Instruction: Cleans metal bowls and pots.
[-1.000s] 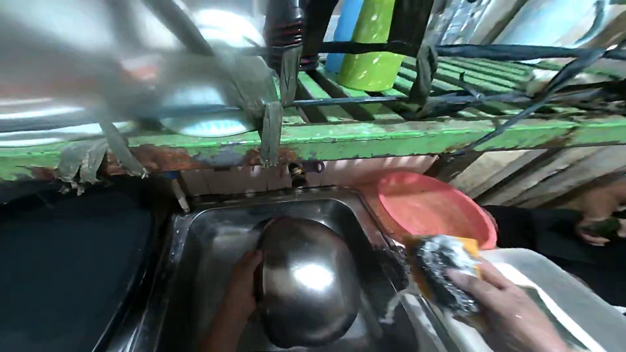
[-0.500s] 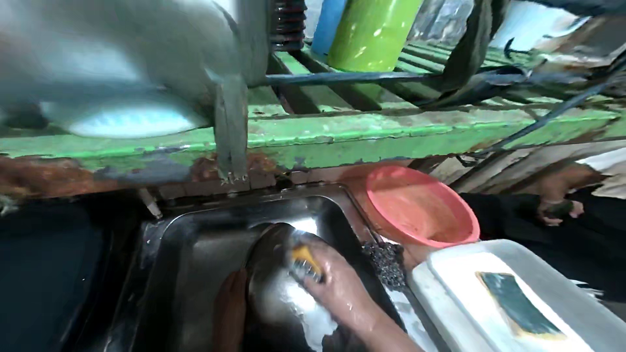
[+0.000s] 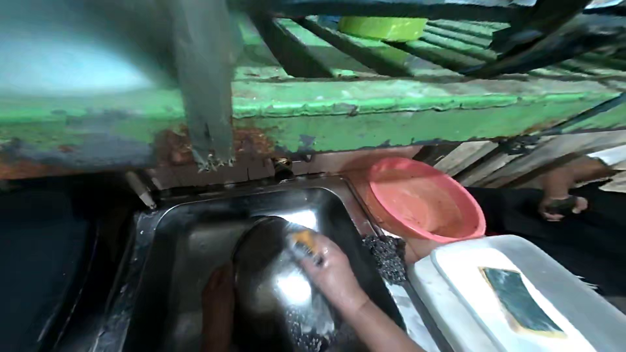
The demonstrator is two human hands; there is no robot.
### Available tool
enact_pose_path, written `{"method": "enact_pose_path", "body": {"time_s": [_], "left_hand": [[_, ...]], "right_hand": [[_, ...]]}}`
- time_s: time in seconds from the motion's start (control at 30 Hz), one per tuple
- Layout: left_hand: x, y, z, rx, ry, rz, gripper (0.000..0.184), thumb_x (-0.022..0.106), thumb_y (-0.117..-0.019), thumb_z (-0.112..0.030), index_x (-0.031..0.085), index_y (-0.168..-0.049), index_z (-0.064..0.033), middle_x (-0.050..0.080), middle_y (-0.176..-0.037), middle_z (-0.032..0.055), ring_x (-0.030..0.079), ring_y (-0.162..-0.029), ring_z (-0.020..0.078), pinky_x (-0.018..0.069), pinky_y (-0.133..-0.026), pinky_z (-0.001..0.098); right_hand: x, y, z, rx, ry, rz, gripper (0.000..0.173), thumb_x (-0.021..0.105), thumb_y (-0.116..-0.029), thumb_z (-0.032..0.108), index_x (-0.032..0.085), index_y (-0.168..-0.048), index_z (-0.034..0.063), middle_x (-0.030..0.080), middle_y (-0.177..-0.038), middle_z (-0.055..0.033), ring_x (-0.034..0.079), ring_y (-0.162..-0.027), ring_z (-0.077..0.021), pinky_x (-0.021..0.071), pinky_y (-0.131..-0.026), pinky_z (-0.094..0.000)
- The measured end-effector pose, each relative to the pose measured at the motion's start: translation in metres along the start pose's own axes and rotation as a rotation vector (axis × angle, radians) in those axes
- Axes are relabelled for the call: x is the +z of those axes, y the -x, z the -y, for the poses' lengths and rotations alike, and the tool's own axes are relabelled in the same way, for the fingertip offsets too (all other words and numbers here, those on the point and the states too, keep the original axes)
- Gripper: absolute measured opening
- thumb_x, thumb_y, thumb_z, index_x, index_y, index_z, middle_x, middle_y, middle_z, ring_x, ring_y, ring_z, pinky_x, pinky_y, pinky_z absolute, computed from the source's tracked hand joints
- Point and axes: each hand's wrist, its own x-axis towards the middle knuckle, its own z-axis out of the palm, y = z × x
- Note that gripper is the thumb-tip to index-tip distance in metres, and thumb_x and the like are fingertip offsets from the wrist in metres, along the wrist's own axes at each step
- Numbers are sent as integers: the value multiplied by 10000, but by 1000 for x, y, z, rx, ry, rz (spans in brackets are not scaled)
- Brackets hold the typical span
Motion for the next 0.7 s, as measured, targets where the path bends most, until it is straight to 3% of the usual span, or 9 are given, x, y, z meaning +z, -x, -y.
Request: {"method": "enact_pose_path", "body": {"time_s": [0.07,0.13,0.2,0.27,0.37,0.47,0.53,0.57,0.7], "left_hand": [[-1,-2,2,-18,16,-21,452,425,-1110,-307,647,-1249,61,654,-1230,255,609,-1184,355,450,-1040,538],[1,-7,7,-21,37,-40,444,429,-1109,-299,639,-1259,62,653,-1232,256,607,-1187,356,447,-1037,539],[3,-12,12,-37,58,-46,430,437,-1107,-288,641,-1266,56,656,-1234,249,616,-1177,341,457,-1033,531],[8,-16,18,-64,80,-26,417,437,-1107,-284,636,-1269,45,657,-1226,235,623,-1151,320,475,-1019,512],[12,-25,30,-69,69,-4,427,425,-1110,-278,626,-1294,52,644,-1264,256,608,-1195,357,455,-1046,540],[11,-25,40,-62,-5,-7,437,405,-1115,-296,637,-1310,19,649,-1285,232,604,-1224,351,452,-1064,537],[10,-23,42,-32,-59,-7,429,397,-1116,-256,624,-1326,40,635,-1306,254,589,-1250,377,431,-1085,543],[10,-23,41,-39,-44,-16,426,401,-1116,-256,627,-1315,45,637,-1297,255,590,-1242,377,432,-1080,541],[7,-16,19,-21,-38,15,424,412,-1114,-265,632,-1298,48,645,-1276,247,599,-1224,356,442,-1070,521]], "right_hand": [[-4,-22,-35,289,-252,-107,399,675,-974,217,629,-1330,41,693,-1202,-159,659,-1129,-230,520,-996,-445],[2,-26,-52,336,-310,-188,396,674,-988,210,618,-1335,28,692,-1184,-168,659,-1096,-225,513,-971,-439],[16,-8,-44,117,-192,-191,443,685,-952,186,627,-1345,-11,684,-1278,-173,642,-1212,-253,491,-1066,-459],[39,17,-33,-323,-21,-204,423,684,-880,214,715,-1249,9,673,-1341,-161,604,-1304,-324,458,-1116,-536],[56,42,-39,-690,119,-192,385,515,-987,430,713,-1199,177,644,-1405,-112,540,-1381,-316,383,-1163,-525],[46,38,-75,-331,-115,-224,453,673,-901,249,680,-1241,-50,638,-1364,-228,565,-1347,-328,424,-1161,-484],[35,26,-86,32,-202,-268,539,683,-927,173,563,-1377,-98,608,-1385,-249,581,-1318,-294,441,-1136,-421],[34,24,-87,52,-198,-285,551,675,-926,169,550,-1394,-92,598,-1401,-248,575,-1325,-297,438,-1136,-423],[42,39,-42,-501,79,-196,452,676,-880,288,698,-1262,46,608,-1428,-190,508,-1400,-386,360,-1166,-614]]}}
